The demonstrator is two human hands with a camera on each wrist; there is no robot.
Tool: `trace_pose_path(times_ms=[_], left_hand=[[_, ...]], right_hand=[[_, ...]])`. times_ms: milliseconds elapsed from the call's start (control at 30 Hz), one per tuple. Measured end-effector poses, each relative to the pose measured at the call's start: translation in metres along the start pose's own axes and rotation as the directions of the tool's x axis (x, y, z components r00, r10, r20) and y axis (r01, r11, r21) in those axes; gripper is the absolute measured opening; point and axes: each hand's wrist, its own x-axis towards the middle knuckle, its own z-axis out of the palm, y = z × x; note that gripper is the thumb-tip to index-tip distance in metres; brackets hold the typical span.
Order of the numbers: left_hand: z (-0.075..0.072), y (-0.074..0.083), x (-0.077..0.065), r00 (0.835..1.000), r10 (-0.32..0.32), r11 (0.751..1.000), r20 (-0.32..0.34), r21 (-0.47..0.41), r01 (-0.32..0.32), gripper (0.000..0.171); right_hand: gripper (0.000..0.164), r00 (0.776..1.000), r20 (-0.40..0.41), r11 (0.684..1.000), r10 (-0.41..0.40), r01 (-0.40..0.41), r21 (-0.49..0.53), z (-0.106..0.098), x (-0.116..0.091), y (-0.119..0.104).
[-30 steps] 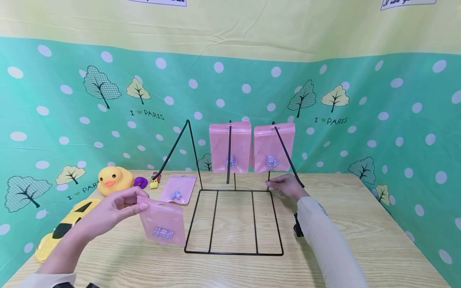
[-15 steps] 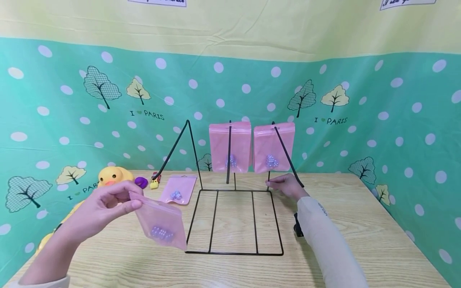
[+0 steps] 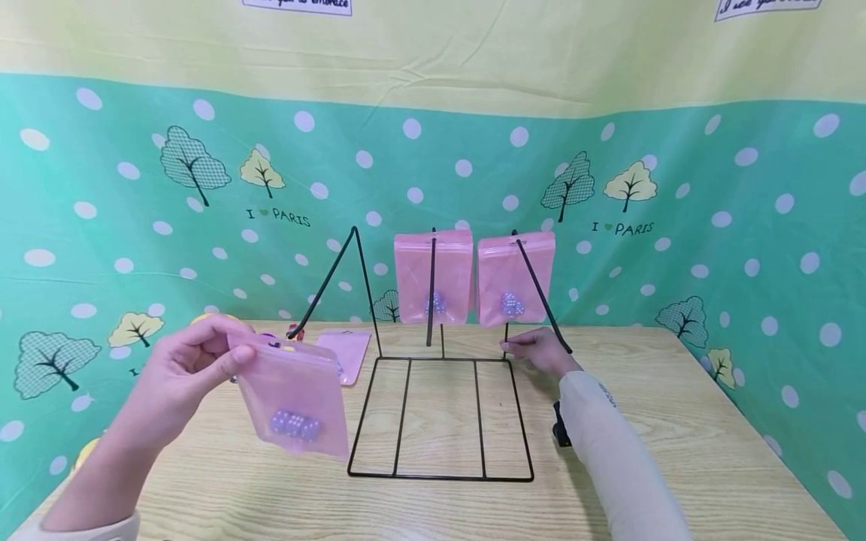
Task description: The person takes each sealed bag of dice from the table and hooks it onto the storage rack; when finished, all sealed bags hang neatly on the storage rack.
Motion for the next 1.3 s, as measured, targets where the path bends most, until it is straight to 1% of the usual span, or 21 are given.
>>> trace_pose_path(times_ms=[133,333,500,600,767,867,1033,1300], left_hand=[[0.004,0.003,0.003,0.999,-0.037,0.999,-0.038,-0.005,0.037,0.024],[0.01,0.003,0.004,0.993,-0.106,0.994,-0.059,-0.012,0.105,0.022],[0.013,-0.001,0.004,0.987,-0.128,0.992,-0.102,0.009,0.129,0.017],[0.017,-0.004,0.006,0.981,-0.135,0.99,-0.141,0.03,0.14,0.013],[0.024,-0.009,0.011,0.964,-0.137,0.984,-0.226,0.083,0.159,0.007],[0.027,-0.014,0.014,0.955,-0.132,0.98,-0.266,0.109,0.165,0.005],[0.028,-0.018,0.021,0.941,-0.128,0.977,-0.313,0.122,0.173,0.007],[0.028,-0.023,0.033,0.92,-0.129,0.967,-0.371,0.157,0.199,0.017]], right_hand=[[0.036,1.0,0.0,1.0,-0.011,0.011,0.003,-0.001,0.0,0.001],[0.036,1.0,-0.002,1.0,-0.023,0.023,-0.004,0.0,-0.001,0.002],[0.035,1.0,-0.002,1.0,-0.015,0.015,-0.003,0.0,-0.001,0.002],[0.035,1.0,-0.008,1.0,-0.007,0.007,-0.003,0.001,0.0,0.002],[0.036,1.0,-0.01,1.0,-0.006,0.006,-0.005,0.002,0.0,0.003],[0.036,1.0,-0.008,1.0,-0.014,0.014,-0.006,0.002,-0.001,0.002],[0.037,1.0,-0.01,1.0,-0.016,0.016,-0.006,0.002,-0.001,0.002],[0.037,1.0,-0.006,1.0,-0.005,0.005,0.007,0.002,0.0,0.003]])
